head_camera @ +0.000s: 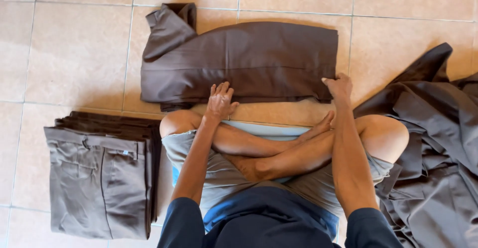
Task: Folding brown trousers and stacking them neatly on the floor.
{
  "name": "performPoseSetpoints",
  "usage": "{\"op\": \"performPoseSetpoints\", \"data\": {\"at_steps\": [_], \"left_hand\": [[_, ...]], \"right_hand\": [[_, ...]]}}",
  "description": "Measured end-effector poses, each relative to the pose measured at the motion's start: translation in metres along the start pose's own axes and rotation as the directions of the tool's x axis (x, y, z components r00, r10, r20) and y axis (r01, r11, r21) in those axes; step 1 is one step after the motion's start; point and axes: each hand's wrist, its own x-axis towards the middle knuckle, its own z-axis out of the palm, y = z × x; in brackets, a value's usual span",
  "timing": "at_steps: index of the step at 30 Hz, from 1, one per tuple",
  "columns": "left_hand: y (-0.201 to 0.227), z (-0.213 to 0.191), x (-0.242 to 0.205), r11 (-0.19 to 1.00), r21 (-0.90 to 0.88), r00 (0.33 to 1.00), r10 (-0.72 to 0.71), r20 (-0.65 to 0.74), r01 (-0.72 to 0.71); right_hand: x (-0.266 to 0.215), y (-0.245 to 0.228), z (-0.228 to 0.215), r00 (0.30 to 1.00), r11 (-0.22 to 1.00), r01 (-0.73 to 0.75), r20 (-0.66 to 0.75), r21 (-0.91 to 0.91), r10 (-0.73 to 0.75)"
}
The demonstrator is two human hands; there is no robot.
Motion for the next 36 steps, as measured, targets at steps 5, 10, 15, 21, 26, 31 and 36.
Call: {"op": "performPoseSetpoints", "data": {"at_steps": [5, 10, 15, 21, 26, 31, 36], "left_hand": [[0.006, 0.003, 0.003, 0.985, 0.150, 0.994, 0.081, 0.070, -0.090], [0.003, 0.026, 0.003, 0.959, 0.195, 0.972, 0.223, -0.075, -0.205], [0.006, 0.035, 0.005, 0.932, 0.232, 0.929, 0.323, -0.183, -0.279], [0.046, -0.045, -0.014, 0.980, 0.124, 0.972, 0.176, -0.154, -0.158], [0.061, -0.096, -0.021, 0.987, -0.155, 0.966, 0.010, -0.258, -0.051], [0.029, -0.122, 0.013, 0.987, -0.104, 0.948, -0.145, -0.284, 0.120], [-0.010, -0.178, 0.064, 0.759, -0.424, 0.861, -0.363, 0.355, 0.494]], "right_hand": [[-0.042, -0.050, -0.038, 0.995, 0.845, -0.040, 0.100, 0.534, -0.016], [-0.056, -0.078, -0.102, 1.000, 0.471, 0.025, -0.018, 0.882, -0.020], [-0.078, -0.088, -0.122, 0.998, 0.306, 0.062, -0.061, 0.950, -0.010], [-0.136, -0.134, -0.187, 0.987, -0.018, 0.052, -0.054, 0.998, -0.154], [-0.146, -0.133, -0.219, 0.970, -0.103, 0.234, -0.239, 0.967, -0.043], [-0.138, -0.132, -0.234, 0.950, 0.000, 0.260, -0.256, 0.966, -0.178], [-0.140, -0.171, -0.243, 0.945, -0.014, 0.210, -0.207, 0.977, -0.251]]}}
